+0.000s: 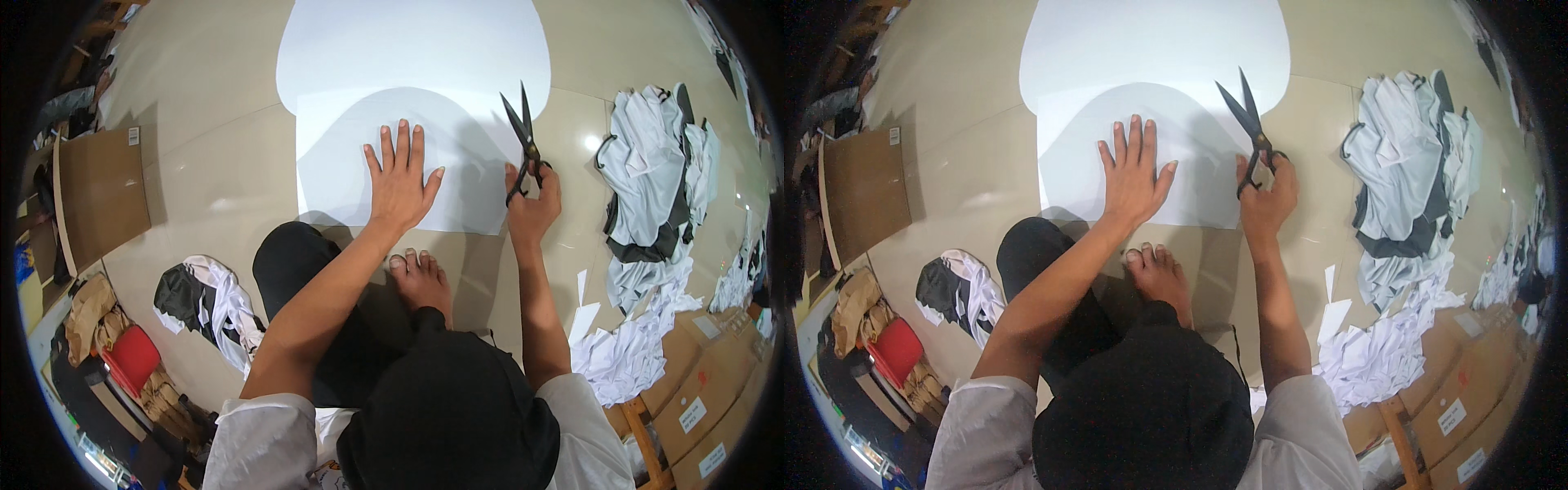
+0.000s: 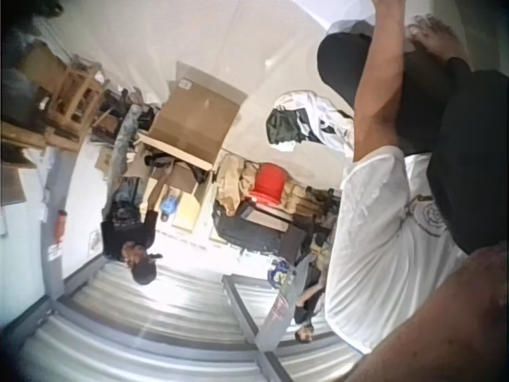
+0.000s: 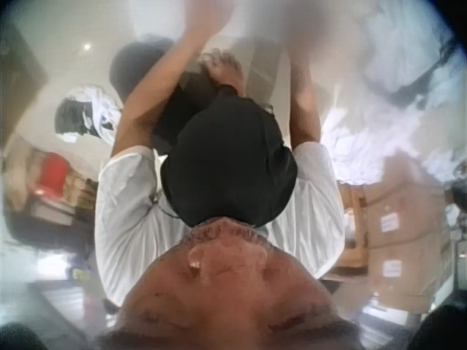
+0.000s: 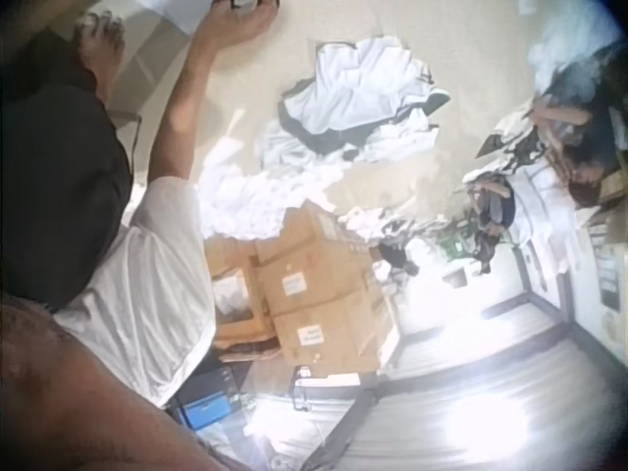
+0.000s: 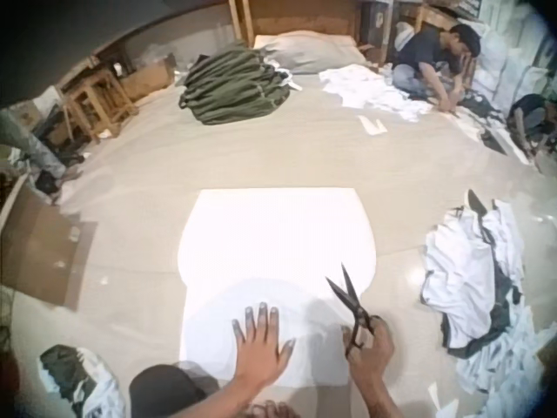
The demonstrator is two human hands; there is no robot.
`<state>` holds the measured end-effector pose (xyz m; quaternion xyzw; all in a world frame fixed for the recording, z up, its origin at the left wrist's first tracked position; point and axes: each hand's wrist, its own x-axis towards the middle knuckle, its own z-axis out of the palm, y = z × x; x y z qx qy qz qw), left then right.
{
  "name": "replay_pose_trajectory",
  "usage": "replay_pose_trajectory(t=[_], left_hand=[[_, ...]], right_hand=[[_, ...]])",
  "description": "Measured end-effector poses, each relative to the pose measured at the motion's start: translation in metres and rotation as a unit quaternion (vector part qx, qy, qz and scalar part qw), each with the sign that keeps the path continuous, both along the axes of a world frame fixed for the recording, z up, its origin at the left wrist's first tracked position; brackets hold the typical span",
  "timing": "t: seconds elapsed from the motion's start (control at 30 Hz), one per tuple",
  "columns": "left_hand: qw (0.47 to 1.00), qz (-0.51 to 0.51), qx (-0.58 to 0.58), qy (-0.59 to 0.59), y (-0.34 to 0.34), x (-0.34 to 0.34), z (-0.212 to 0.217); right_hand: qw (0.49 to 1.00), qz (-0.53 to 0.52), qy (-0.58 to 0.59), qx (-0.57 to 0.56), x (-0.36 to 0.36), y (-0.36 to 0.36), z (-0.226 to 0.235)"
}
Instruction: The person sits on the floor and uses scissors to cut a large white sheet of paper into a curved shape. They repeatedly adjust the paper and trim along a curved line, producing a shaped piece and offcuts.
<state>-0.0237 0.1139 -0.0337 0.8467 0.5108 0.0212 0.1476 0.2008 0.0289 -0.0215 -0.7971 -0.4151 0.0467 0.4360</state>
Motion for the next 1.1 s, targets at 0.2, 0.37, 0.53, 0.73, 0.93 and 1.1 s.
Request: replay_pose_trajectory(t=[0.2,0.37,0.53,0.73,0.93,1.1], left_hand=[[1.000,0.004,0.022,-0.020,0.013,-0.024,-0.003],[0.998,0.033,0.019,-0.050,0.010,-0.033,-0.001],[0.994,0.102,0.021,-0.016,0.015,-0.055,-0.004],[0.983,0.180,0.030,-0.011,0.025,-0.068,-0.004],[0.977,0.209,0.032,-0.028,0.022,-0.070,-0.006],[0.978,0.201,0.046,-0.022,0.024,-0.076,-0.008]], right_hand=[[0.998,0.052,-0.025,0.025,-0.016,0.049,-0.014],[0.995,0.044,-0.088,-0.022,-0.018,0.047,-0.021],[0.994,0.041,-0.097,-0.029,-0.012,0.044,-0.027],[0.991,0.044,-0.123,-0.020,-0.021,0.039,-0.027],[0.992,0.054,-0.115,-0.009,-0.026,0.027,-0.037],[0.992,0.053,-0.117,-0.013,-0.037,0.024,-0.035]])
